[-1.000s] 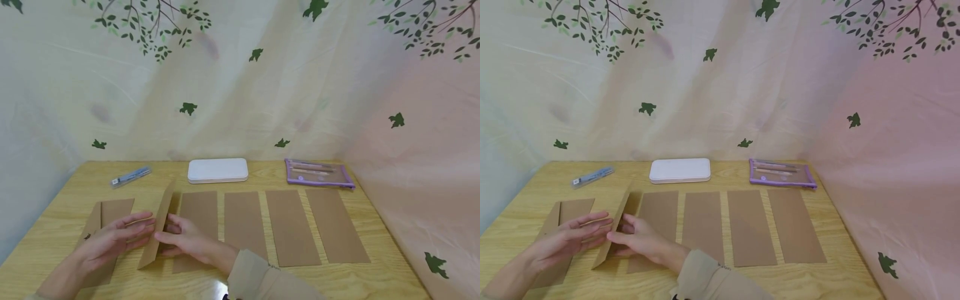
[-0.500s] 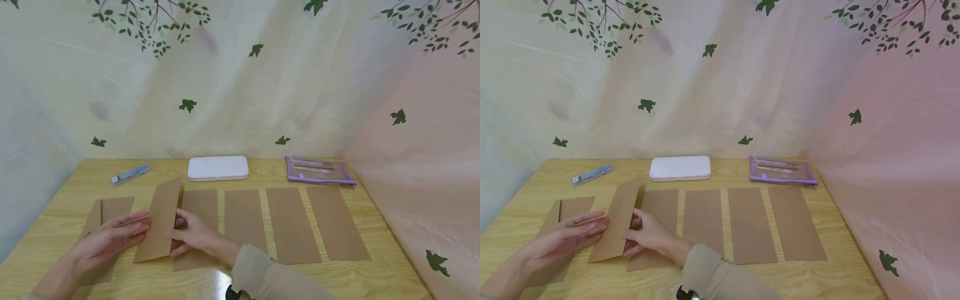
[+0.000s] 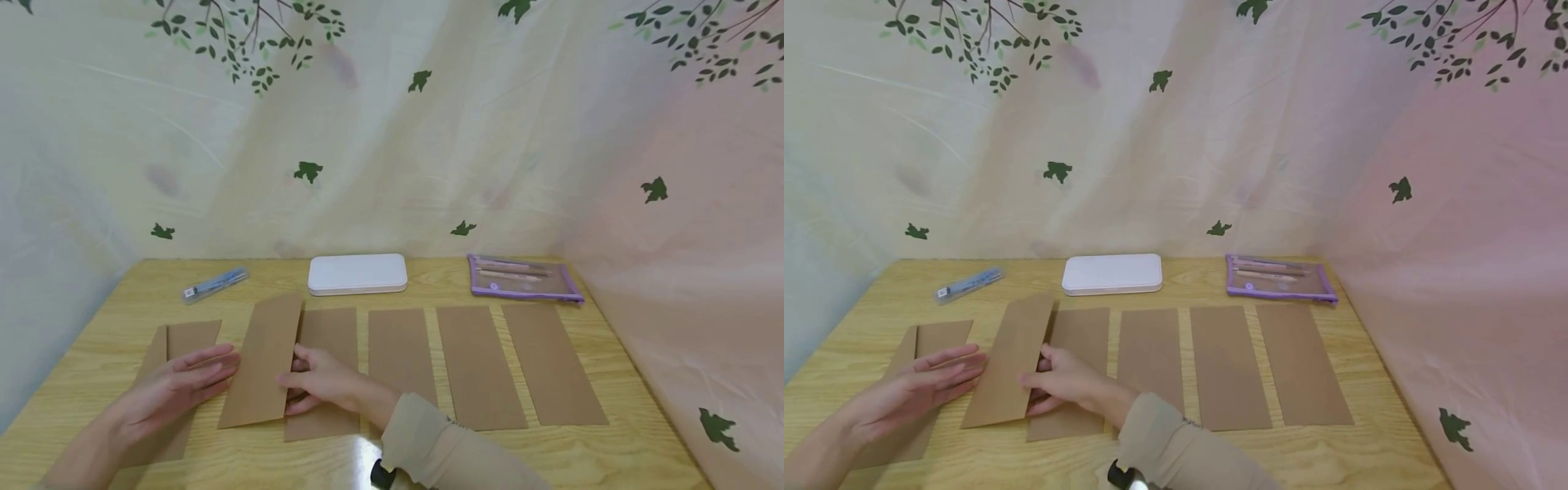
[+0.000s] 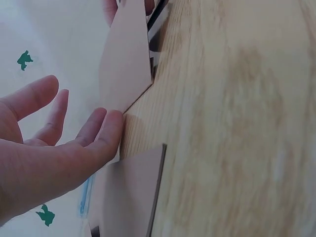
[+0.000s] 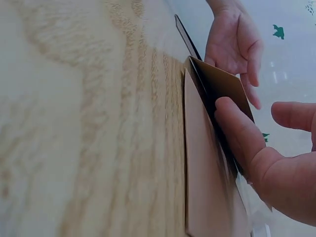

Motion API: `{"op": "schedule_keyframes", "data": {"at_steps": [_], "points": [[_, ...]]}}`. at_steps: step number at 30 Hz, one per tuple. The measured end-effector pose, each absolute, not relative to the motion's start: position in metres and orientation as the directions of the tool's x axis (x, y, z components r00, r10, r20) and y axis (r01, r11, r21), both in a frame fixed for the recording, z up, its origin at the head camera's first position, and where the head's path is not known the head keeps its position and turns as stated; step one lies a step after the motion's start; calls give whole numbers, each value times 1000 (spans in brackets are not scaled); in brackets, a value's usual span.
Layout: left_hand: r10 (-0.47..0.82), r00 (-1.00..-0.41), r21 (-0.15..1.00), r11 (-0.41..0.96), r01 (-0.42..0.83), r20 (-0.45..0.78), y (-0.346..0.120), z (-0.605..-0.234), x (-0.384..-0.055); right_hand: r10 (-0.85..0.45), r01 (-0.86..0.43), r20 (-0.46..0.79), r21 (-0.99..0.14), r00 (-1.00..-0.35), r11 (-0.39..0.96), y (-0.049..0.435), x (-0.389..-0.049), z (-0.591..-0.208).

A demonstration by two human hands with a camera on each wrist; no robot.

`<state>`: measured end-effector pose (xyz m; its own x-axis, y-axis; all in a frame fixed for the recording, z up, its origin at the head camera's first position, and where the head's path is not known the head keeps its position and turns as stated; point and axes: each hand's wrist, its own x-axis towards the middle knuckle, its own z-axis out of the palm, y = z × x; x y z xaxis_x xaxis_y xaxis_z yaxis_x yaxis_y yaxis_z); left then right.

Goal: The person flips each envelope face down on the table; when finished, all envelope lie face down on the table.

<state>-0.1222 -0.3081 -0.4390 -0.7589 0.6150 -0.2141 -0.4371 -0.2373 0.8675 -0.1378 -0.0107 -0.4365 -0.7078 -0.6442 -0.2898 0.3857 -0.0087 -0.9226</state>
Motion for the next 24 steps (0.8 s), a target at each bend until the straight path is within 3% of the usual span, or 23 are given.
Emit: {"op": "schedule_keyframes", "data": {"at_steps": [14,24], "points": [[592,-760,858,-213,-468,-268,-320,-437,-115,-660,376,-279,-926,-698,-7,-17,-130,-431],[644,-726,834,-244,-495,-242,-330,-438,-110,-633,355,-313,-933,-708,64,-17,-128,-426]]}}
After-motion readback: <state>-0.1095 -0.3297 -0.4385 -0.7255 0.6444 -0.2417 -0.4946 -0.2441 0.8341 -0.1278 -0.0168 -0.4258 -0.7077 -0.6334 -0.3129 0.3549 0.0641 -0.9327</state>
